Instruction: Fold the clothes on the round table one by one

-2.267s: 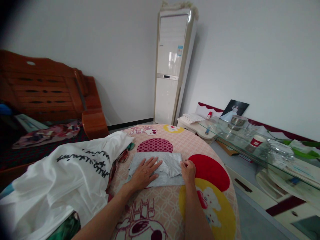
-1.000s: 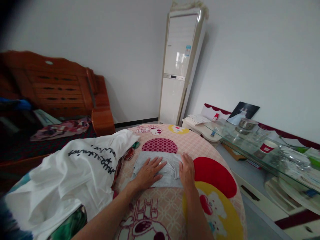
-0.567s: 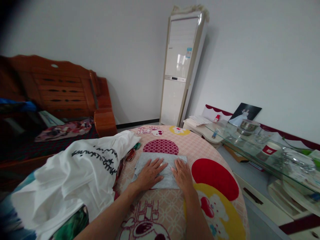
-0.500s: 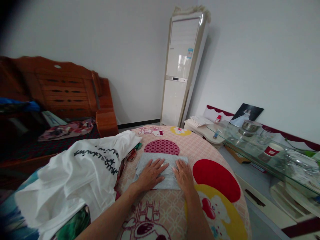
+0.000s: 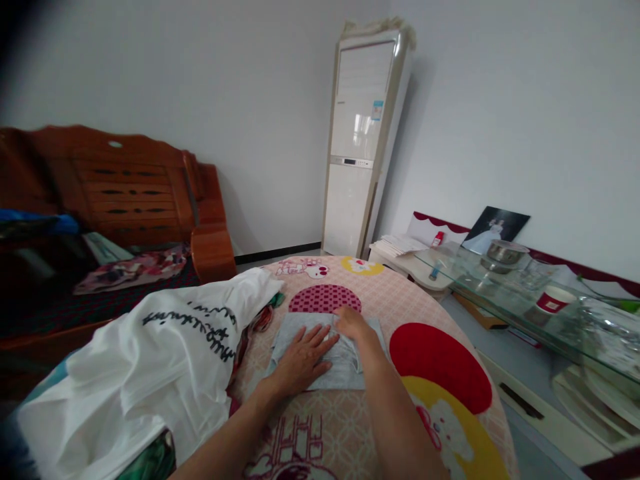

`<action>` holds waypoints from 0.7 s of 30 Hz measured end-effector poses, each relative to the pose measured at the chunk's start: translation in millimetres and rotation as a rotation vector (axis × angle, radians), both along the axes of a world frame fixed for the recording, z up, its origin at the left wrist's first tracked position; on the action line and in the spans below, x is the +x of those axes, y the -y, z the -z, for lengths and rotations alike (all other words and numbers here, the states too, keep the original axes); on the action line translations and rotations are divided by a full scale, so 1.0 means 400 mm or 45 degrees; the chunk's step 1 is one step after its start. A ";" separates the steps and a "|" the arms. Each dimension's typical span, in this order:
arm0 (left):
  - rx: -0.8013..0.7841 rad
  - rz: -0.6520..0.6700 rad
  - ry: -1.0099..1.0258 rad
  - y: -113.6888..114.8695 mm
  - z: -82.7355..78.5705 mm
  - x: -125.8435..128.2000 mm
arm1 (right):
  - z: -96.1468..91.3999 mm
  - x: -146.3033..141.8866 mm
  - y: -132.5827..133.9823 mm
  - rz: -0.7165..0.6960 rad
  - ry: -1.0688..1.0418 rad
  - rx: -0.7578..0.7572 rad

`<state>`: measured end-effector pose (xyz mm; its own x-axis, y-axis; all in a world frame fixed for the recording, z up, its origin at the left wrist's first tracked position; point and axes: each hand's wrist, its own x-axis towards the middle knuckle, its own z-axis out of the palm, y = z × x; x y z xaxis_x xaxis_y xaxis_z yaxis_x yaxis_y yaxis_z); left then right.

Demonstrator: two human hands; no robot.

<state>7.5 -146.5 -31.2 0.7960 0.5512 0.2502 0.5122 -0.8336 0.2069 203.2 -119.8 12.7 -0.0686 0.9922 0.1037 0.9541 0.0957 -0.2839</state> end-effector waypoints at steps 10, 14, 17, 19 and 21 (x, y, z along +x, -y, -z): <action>-0.062 -0.094 0.558 -0.015 -0.023 -0.014 | -0.043 0.005 -0.003 0.164 0.004 0.013; -0.045 -0.131 0.714 -0.018 -0.015 -0.020 | -0.060 0.073 0.036 0.505 0.096 0.149; -0.051 -0.134 0.739 -0.018 -0.004 -0.024 | -0.059 0.169 0.087 0.818 0.164 0.200; -0.058 -0.151 0.737 -0.020 0.002 -0.023 | -0.048 0.231 0.129 0.986 0.199 0.207; -0.066 -0.166 0.732 -0.021 0.006 -0.020 | -0.034 0.280 0.167 1.080 0.231 0.216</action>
